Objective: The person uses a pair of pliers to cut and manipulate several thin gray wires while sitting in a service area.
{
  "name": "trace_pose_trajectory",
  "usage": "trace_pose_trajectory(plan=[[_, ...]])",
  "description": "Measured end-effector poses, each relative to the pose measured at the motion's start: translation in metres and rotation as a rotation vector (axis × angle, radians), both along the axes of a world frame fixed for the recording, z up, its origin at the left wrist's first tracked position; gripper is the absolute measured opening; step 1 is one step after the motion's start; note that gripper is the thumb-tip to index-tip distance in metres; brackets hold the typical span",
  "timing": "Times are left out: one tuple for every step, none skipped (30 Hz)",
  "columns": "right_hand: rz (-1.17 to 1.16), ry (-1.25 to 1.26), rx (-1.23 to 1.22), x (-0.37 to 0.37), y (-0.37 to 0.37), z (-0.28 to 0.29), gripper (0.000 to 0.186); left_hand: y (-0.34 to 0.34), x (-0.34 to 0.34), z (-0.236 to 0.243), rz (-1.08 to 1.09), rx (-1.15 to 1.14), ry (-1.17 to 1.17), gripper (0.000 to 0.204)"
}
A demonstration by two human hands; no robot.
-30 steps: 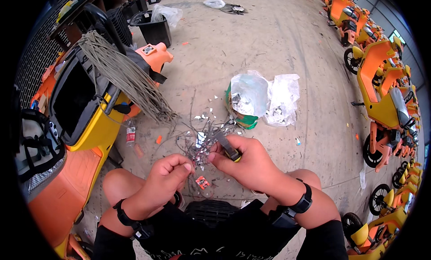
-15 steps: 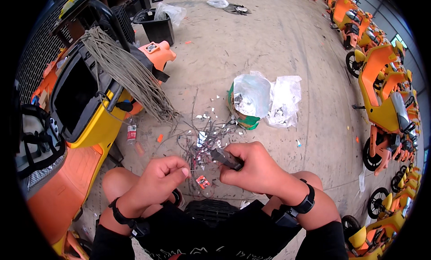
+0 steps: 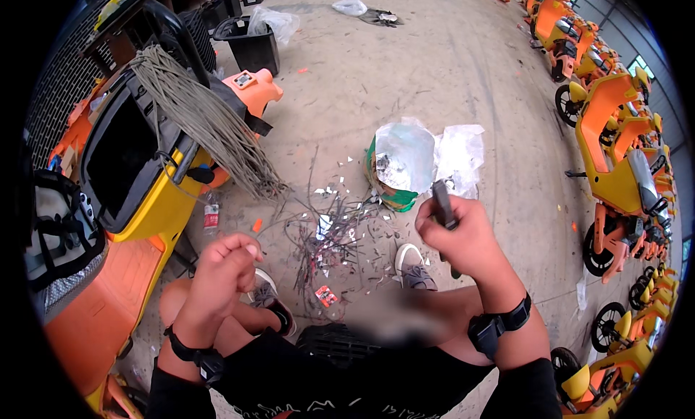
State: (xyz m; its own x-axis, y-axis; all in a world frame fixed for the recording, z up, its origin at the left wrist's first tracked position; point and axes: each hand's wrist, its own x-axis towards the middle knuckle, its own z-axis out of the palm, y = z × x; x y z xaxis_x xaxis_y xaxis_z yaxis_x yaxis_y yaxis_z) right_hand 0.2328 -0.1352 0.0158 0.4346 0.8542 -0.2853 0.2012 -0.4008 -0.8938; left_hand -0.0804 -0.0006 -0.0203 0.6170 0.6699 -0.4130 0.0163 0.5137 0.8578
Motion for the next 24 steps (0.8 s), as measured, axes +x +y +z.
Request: trace_pose_trajectory(plan=[[-0.034, -0.009, 0.007, 0.003, 0.001, 0.000, 0.010, 0.002, 0.002, 0.001, 0.047, -0.034, -0.008, 0.013], [-0.068, -0.018, 0.015, 0.005, 0.001, 0.000, 0.012, 0.002, 0.006, 0.002, 0.093, -0.069, -0.016, 0.012], [-0.054, -0.056, 0.024, 0.004, 0.002, -0.004, 0.014, 0.002, 0.009, 0.003, 0.137, -0.101, -0.020, 0.012], [-0.040, -0.093, 0.034, 0.003, 0.002, -0.010, 0.016, 0.002, 0.013, 0.002, 0.135, -0.137, -0.045, 0.012], [-0.026, -0.131, 0.044, 0.000, 0.002, -0.013, 0.018, 0.002, 0.016, 0.000, 0.133, -0.172, -0.071, 0.012], [0.005, -0.107, 0.017, -0.009, 0.006, -0.010, 0.019, 0.003, 0.018, 0.000, 0.134, -0.203, -0.091, 0.012], [0.045, -0.072, -0.001, -0.018, 0.009, -0.005, 0.020, 0.003, 0.021, 0.001, 0.141, -0.220, -0.111, 0.012], [0.097, -0.080, 0.023, -0.023, 0.011, -0.008, 0.020, 0.002, 0.025, 0.003, 0.148, -0.237, -0.131, 0.013], [0.143, -0.097, 0.048, -0.027, 0.012, -0.011, 0.021, 0.002, 0.029, 0.005, 0.147, -0.255, -0.159, 0.013], [0.179, -0.081, 0.061, -0.031, 0.012, -0.011, 0.023, 0.002, 0.034, 0.006, 0.146, -0.264, -0.181, 0.013], [0.216, -0.101, 0.039, -0.034, 0.013, -0.014, 0.021, 0.002, 0.037, 0.005, 0.145, -0.274, -0.204, 0.013], [0.260, -0.118, 0.022, -0.036, 0.016, -0.017, 0.020, 0.003, 0.040, 0.006, 0.151, -0.279, -0.223, 0.013], [0.303, -0.136, 0.005, -0.039, 0.018, -0.017, 0.022, 0.003, 0.042, 0.008, 0.166, -0.275, -0.234, 0.013], [0.291, -0.164, 0.080, -0.045, 0.022, -0.013, 0.032, 0.003, 0.044, 0.010, 0.181, -0.272, -0.246, 0.012], [0.269, -0.212, 0.115, -0.047, 0.023, -0.017, 0.033, 0.003, 0.047, 0.008, 0.189, -0.276, -0.258, 0.012], [0.246, -0.260, 0.151, -0.047, 0.025, -0.025, 0.035, 0.004, 0.049, 0.007, 0.197, -0.250, -0.273, 0.012], [0.223, -0.308, 0.186, -0.047, 0.026, -0.029, 0.037, 0.005, 0.052, 0.006, 0.204, -0.225, -0.289, 0.012], [0.230, -0.212, 0.150, -0.047, 0.027, -0.028, 0.036, 0.005, 0.053, 0.004, 0.213, -0.204, -0.301, 0.012], [0.237, -0.115, 0.114, -0.046, 0.031, -0.025, 0.035, 0.004, 0.055, 0.002, 0.229, -0.182, -0.308, 0.012], [0.244, -0.018, 0.079, -0.046, 0.032, -0.024, 0.034, 0.004, 0.058, 0.000, 0.245, -0.161, -0.315, 0.013], [0.240, 0.058, 0.116, -0.047, 0.032, -0.024, 0.031, 0.004, 0.060, 0.001, 0.263, -0.131, -0.324, 0.013], [0.236, 0.134, 0.152, -0.049, 0.031, -0.025, 0.029, 0.004, 0.062, 0.000, 0.253, -0.114, -0.324, 0.013], [0.233, 0.210, 0.188, -0.051, 0.029, -0.026, 0.027, 0.003, 0.062, -0.004, 0.242, -0.098, -0.325, 0.014], [0.239, 0.190, 0.231, -0.053, 0.028, -0.026, 0.022, 0.004, 0.063, -0.005, 0.229, -0.076, -0.328, 0.014]])
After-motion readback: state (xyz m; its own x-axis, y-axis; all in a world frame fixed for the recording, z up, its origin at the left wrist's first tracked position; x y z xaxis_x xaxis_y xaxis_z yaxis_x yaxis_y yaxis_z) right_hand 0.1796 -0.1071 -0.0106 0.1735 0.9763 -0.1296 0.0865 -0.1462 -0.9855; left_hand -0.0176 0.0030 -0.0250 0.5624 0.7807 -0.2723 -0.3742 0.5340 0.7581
